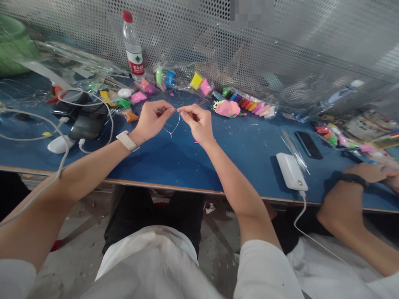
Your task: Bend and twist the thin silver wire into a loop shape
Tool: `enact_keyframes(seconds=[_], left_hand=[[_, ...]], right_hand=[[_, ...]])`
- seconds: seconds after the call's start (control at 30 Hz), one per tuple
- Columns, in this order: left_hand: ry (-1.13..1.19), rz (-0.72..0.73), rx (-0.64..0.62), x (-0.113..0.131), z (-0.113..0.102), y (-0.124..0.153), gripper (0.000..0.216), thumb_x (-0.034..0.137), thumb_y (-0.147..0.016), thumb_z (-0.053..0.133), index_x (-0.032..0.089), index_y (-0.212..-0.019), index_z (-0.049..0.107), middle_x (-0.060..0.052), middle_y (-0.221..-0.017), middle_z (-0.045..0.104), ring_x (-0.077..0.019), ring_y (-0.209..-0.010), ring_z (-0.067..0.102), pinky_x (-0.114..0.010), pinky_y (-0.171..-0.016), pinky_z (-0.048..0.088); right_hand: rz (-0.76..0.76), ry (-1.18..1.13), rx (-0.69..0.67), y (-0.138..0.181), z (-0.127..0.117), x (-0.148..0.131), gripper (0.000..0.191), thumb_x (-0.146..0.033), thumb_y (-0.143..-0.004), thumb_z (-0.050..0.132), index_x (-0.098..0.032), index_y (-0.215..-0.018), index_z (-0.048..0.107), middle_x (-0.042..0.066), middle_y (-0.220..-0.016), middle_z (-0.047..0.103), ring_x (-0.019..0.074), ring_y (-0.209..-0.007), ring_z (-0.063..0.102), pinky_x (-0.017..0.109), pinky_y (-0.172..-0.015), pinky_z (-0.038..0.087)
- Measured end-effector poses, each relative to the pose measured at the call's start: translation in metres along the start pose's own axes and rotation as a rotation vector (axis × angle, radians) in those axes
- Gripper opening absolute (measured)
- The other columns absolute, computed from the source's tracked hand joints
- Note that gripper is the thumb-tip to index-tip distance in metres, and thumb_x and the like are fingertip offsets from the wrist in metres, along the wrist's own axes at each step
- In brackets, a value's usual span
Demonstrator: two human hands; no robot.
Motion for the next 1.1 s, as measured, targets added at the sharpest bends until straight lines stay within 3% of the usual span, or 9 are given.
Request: enact_keyframes(seconds=[0.1,0.17,0.23,0.33,0.43,0.6,0.7,0.83,1.1], left_hand=[[0.084,-0.056,-0.031,-0.006,0.004,0.0,0.028,0.043,-0.106,0.072,0.022,-0.087,0.075,0.001,-0.063,0.06,-0.0096,-0.057,0.051,-0.026,-0.053,0.04],[0.248,-0.166,-0.079,-0.013,0.011,0.002,0.032,0.049,-0.102,0.076,0.022,-0.085,0.074,0.003,-0.057,0.055,-0.0088,-0.05,0.047,-0.025,-0.047,0.036],[0.488,-0.328,-0.136,-0.019,0.023,0.006,0.034,0.052,-0.096,0.081,0.022,-0.083,0.073,0.007,-0.053,0.046,-0.0074,-0.042,0.04,-0.024,-0.042,0.033],[0.729,-0.515,-0.196,-0.016,0.038,0.015,0.031,0.043,-0.087,0.088,0.019,-0.078,0.07,0.009,-0.055,0.043,-0.0054,-0.043,0.04,-0.023,-0.041,0.033],[0.776,-0.518,-0.238,-0.005,0.042,0.016,0.026,0.038,-0.087,0.088,0.017,-0.08,0.074,0.009,-0.054,0.044,-0.0042,-0.043,0.039,-0.021,-0.042,0.034],[0.809,-0.548,-0.259,-0.006,0.044,0.019,0.021,0.031,-0.089,0.085,0.015,-0.08,0.075,0.009,-0.054,0.044,-0.0035,-0.043,0.038,-0.02,-0.043,0.033],[0.804,-0.572,-0.266,-0.008,0.047,0.021,0.022,0.031,-0.09,0.084,0.016,-0.079,0.073,0.009,-0.055,0.044,-0.0029,-0.043,0.038,-0.019,-0.043,0.034],[0.799,-0.508,-0.234,-0.007,0.046,0.02,0.037,0.039,-0.09,0.089,0.017,-0.073,0.065,0.009,-0.056,0.046,-0.0026,-0.044,0.039,-0.019,-0.043,0.035],[0.745,-0.466,-0.231,-0.005,0.047,0.019,0.061,0.064,-0.079,0.098,0.019,-0.067,0.059,0.008,-0.054,0.046,-0.0027,-0.044,0.039,-0.02,-0.041,0.035]], right_hand=[[0.011,0.001,-0.037,0.0,0.004,0.001,0.044,-0.075,-0.097,0.076,-0.032,-0.099,0.086,0.0,-0.078,0.062,0.0165,-0.067,0.049,0.037,-0.073,0.051],[-0.055,0.054,-0.026,0.001,0.003,-0.007,0.045,-0.074,-0.098,0.075,-0.03,-0.101,0.084,0.0,-0.083,0.063,0.0163,-0.07,0.051,0.037,-0.073,0.052],[-0.159,0.115,0.015,0.003,-0.001,-0.018,0.045,-0.074,-0.099,0.074,-0.03,-0.102,0.083,0.001,-0.086,0.064,0.0171,-0.074,0.055,0.039,-0.077,0.055],[-0.316,0.221,0.094,0.006,-0.008,-0.034,0.044,-0.072,-0.101,0.073,-0.029,-0.097,0.081,0.003,-0.092,0.069,0.0212,-0.088,0.065,0.047,-0.095,0.059],[-0.41,0.266,0.115,0.006,-0.01,-0.041,0.041,-0.067,-0.104,0.072,-0.028,-0.093,0.079,0.003,-0.096,0.074,0.0235,-0.098,0.07,0.053,-0.106,0.057],[-0.447,0.193,0.093,0.008,-0.006,-0.043,0.028,-0.052,-0.107,0.074,-0.028,-0.092,0.075,-0.001,-0.087,0.076,0.0184,-0.085,0.066,0.04,-0.083,0.054],[-0.44,0.194,0.139,0.013,-0.004,-0.041,0.027,-0.048,-0.108,0.073,-0.027,-0.091,0.073,-0.001,-0.085,0.075,0.0171,-0.082,0.064,0.038,-0.078,0.051],[-0.419,0.211,0.219,0.017,-0.004,-0.038,0.028,-0.047,-0.11,0.069,-0.025,-0.092,0.07,0.0,-0.086,0.072,0.0162,-0.08,0.065,0.036,-0.075,0.053],[-0.483,0.305,0.221,0.019,-0.001,-0.039,0.023,-0.041,-0.112,0.067,-0.025,-0.094,0.068,0.0,-0.087,0.07,0.0166,-0.081,0.062,0.036,-0.075,0.052]])
Point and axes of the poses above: each hand's wrist, its own y-axis away from the middle knuckle, its own z-axis out of the palm, x = y × z, the point moved 10 cm from there along -y, towards the middle knuckle
